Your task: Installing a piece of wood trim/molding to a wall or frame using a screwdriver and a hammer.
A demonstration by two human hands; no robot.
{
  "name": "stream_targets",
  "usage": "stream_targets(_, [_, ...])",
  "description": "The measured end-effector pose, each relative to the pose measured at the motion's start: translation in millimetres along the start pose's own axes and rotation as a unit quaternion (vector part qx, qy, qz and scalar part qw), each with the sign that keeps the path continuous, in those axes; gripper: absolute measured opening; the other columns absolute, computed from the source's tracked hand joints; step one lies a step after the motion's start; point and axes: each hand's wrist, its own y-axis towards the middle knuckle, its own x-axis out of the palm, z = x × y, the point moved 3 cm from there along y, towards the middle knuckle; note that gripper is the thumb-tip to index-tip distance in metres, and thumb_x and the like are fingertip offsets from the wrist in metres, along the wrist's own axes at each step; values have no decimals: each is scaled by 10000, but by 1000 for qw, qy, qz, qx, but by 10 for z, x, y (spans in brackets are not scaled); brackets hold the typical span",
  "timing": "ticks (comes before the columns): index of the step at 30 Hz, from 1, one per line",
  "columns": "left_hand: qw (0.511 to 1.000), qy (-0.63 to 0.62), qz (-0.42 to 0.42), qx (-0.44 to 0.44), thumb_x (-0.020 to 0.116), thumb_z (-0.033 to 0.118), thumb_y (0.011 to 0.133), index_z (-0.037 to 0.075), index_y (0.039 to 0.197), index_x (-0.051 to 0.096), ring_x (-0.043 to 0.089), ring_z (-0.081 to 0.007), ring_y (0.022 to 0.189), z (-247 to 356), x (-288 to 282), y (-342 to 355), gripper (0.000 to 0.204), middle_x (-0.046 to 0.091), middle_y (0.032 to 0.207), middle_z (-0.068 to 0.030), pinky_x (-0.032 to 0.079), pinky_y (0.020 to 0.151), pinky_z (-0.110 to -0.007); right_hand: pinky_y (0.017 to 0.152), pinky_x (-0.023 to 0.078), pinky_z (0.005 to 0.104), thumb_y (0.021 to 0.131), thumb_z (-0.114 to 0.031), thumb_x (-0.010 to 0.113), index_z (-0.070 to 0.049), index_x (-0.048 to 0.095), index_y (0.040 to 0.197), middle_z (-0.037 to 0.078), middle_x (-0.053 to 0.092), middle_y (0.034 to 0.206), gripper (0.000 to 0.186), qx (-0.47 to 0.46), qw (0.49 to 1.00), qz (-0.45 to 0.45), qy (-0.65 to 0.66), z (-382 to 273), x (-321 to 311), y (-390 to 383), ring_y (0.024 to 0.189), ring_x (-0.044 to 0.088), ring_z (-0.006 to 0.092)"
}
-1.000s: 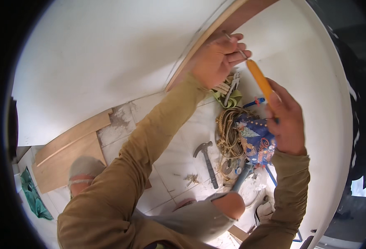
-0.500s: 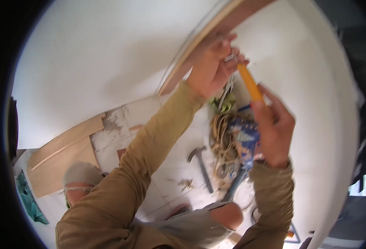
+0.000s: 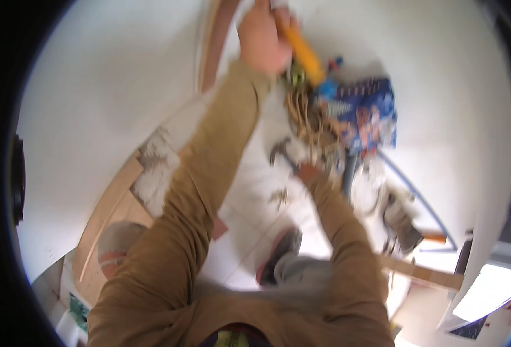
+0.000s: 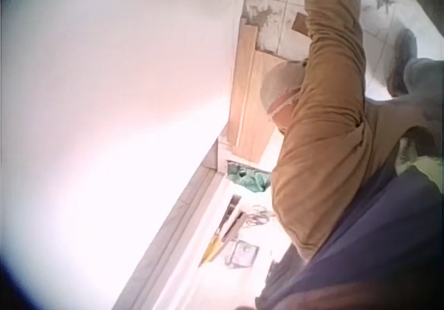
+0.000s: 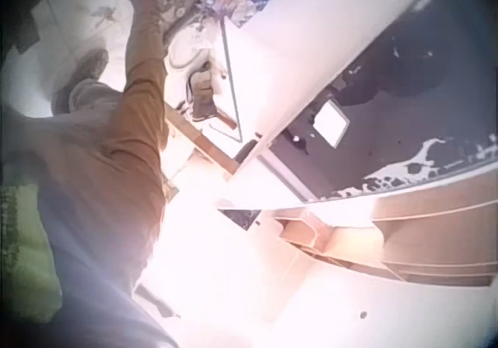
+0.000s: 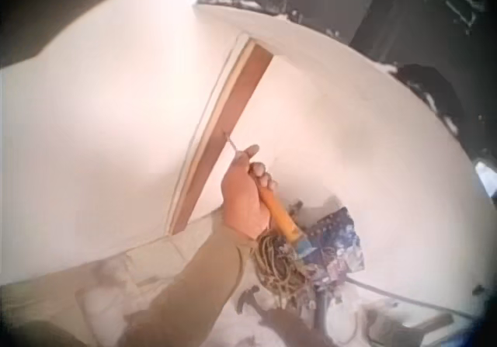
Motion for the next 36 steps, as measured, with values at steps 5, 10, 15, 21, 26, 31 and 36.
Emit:
stream_targets(5, [961,237,89,-111,554,322,1020,54,1084,615,473,-126,516,152,-325,-346,281,512,632,-24,411,511,-315,846,534,486,752,-453,851,-17,643,1055,236,696,974,570,77,981,134,118,-603,-16,-561,985,673,412])
stream_targets(10, [805,585,40,89,606,248,965,58,1181,658,689,-268,822,565,-887,191,292,709,954,-165,539,753,-390,525,511,404,936,-358,692,-13,609,972,133,632,694,357,-23,933,267,239,-730,-748,-656,586,643,253])
stream_targets(15, [651,748,-12,129,606,180,936,87,1318,638,651,-409,1078,940,-1219,294,395,682,1189,-226,511,947,-464,452,394,342,994,-578,523,-144,501,914,11,446,671,442,-73,556,207,801,-2566,-2763,-924,539,468,165])
stream_targets(21, [659,747,-15,80,593,149,943,82,1385,589,618,-384,1175,894,-1140,272,446,653,1281,-201,487,1010,-432,473,374,343,993,-649,447,-154,479,916,6,403,685,502,-290,417,209,836,-3811,-4489,-1042,545,404,170])
stream_targets(26, [722,659,-68,199,560,116,966,114,1400,584,555,-309,1307,870,-1183,305,435,606,1392,-147,451,1078,-406,492,371,338,1021,-572,412,-131,447,907,2,406,691,456,-307,348,269,844,-4368,-4754,-1086,556,392,157])
stream_targets(31, [660,722,-44,206,567,137,970,115,1389,594,549,-306,1313,791,-1380,387,420,602,1393,-151,447,1083,-402,498,384,349,1012,-597,402,-135,433,912,2,410,703,473,-268,374,283,841,-4562,-4888,-901,555,400,160])
stream_targets(36, [607,750,-30,260,574,158,975,116,1378,603,543,-304,1319,775,-1517,334,406,599,1393,-155,442,1089,-398,492,384,346,1015,-575,417,-127,429,905,7,412,694,461,-277,388,299,827,-4488,-4777,-1020,551,402,164])
